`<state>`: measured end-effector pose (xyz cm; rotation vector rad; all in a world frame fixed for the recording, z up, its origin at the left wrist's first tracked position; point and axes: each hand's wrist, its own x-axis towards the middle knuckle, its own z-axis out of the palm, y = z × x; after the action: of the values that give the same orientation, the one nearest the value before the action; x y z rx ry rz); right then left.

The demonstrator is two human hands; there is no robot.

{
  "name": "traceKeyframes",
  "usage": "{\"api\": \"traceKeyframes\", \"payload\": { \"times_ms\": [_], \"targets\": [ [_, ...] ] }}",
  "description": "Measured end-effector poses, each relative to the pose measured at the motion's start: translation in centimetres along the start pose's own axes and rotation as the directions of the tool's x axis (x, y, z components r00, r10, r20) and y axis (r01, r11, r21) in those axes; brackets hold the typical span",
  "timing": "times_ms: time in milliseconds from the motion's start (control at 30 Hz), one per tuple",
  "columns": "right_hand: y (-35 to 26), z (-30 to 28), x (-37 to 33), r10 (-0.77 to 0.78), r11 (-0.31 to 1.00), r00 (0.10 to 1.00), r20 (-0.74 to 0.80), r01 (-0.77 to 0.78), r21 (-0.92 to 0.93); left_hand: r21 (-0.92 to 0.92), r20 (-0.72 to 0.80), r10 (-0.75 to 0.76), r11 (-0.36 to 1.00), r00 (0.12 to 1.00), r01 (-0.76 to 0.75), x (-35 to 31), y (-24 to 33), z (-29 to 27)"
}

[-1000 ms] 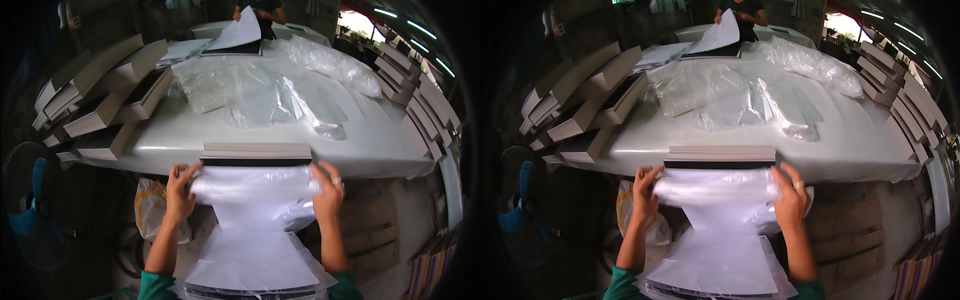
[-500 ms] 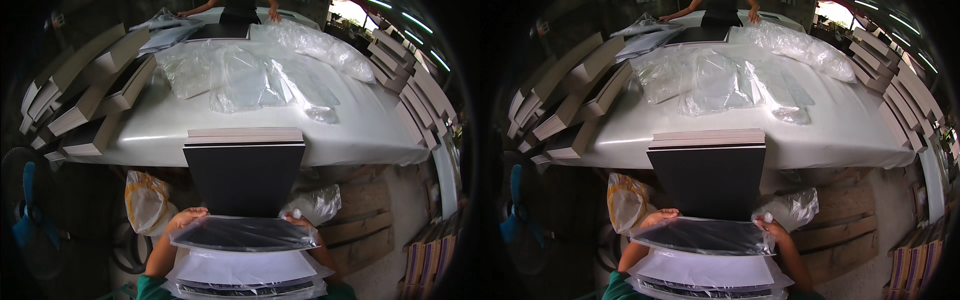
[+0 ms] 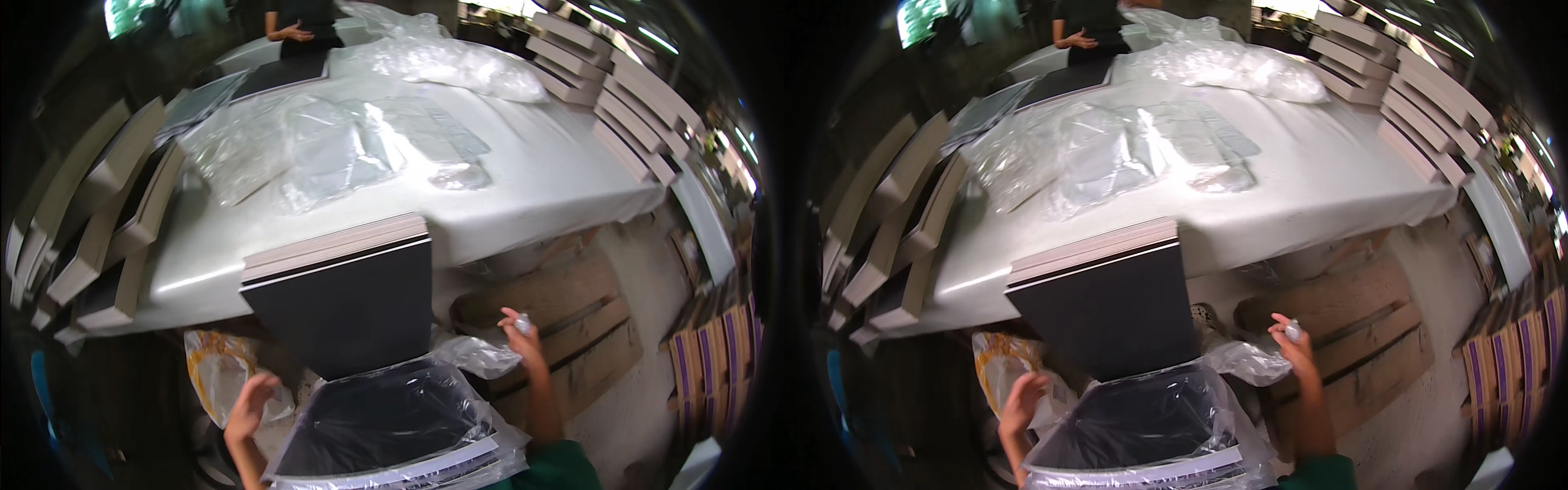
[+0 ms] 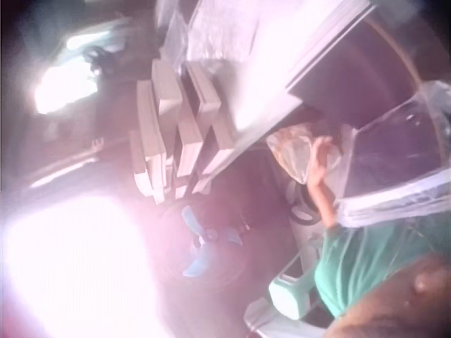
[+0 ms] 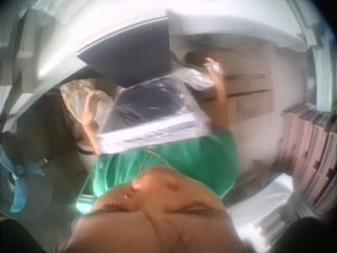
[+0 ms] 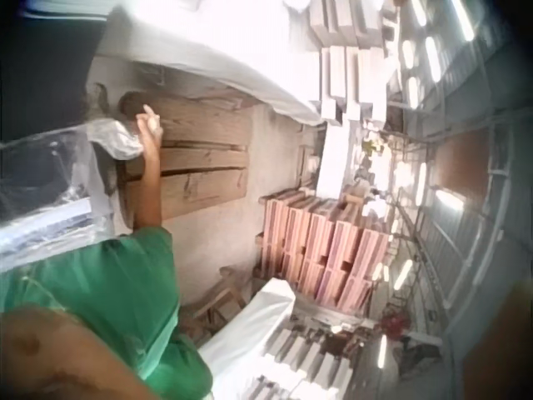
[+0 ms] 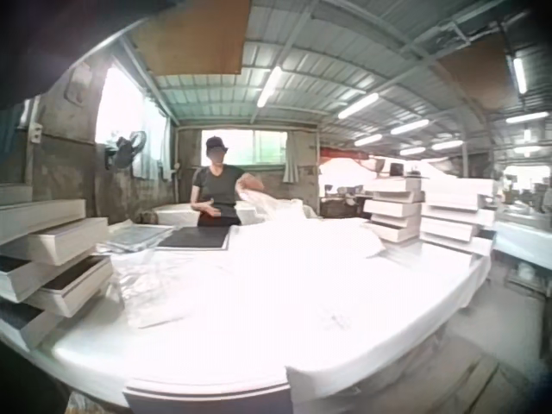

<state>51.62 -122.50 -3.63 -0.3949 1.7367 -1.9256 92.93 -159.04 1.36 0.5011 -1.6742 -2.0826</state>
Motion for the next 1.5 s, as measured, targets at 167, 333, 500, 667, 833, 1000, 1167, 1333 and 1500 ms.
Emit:
{"api": "traceKeyframes", "payload": {
  "times_ms": [167,333,500,667,833,1000,1167,1333,1500],
  "targets": [
    [-13.0,5.5,-9.2,-0.122,0.987,0.74,0.661,0.162,0.0,0.286,0.26,-0.553,0.827,0.791,0.484,-6.9,9.4,6.2],
    [-10.2,9.1,-8.8,-0.483,0.667,0.552,0.68,0.735,-0.122,0.313,0.538,0.05,0.915,0.841,-0.254,-1.2,9.3,9.3],
    [-1.7,9.4,-2.7,-0.15,0.668,0.869,0.472,0.441,-0.599,0.369,-0.109,0.187,0.92,0.976,-0.135,2.7,1.3,6.7],
    [9.4,6.2,0.7,0.125,0.794,0.956,0.264,0.063,-0.605,0.435,-0.164,0.116,0.9,0.979,-0.034,7.8,-3.1,9.4],
    [9.8,5.5,-0.5,0.101,0.876,0.962,0.252,0.034,-0.481,0.396,-0.199,-0.093,0.903,0.976,0.167,8.2,-6.2,8.7],
    [10.5,4.7,-0.6,0.084,0.895,0.957,0.277,0.05,-0.443,0.619,-0.084,-0.045,0.78,0.995,0.088,6.9,-10.2,9.0],
    [8.9,4.0,-0.4,0.066,0.743,0.921,0.385,0.212,-0.635,0.742,-0.003,-0.235,0.651,0.972,0.16,6.2,-12.5,6.4],
    [10.9,5.4,-0.2,-0.192,0.772,0.835,0.515,0.453,-0.446,0.798,0.1,-0.17,0.602,0.98,0.023,3.1,-16.1,2.8],
    [5.8,4.3,2.1,0.138,0.59,0.87,0.474,0.313,-0.745,0.818,0.173,-0.133,0.571,0.976,-0.067,4.1,-13.9,4.7]
  ]
}}
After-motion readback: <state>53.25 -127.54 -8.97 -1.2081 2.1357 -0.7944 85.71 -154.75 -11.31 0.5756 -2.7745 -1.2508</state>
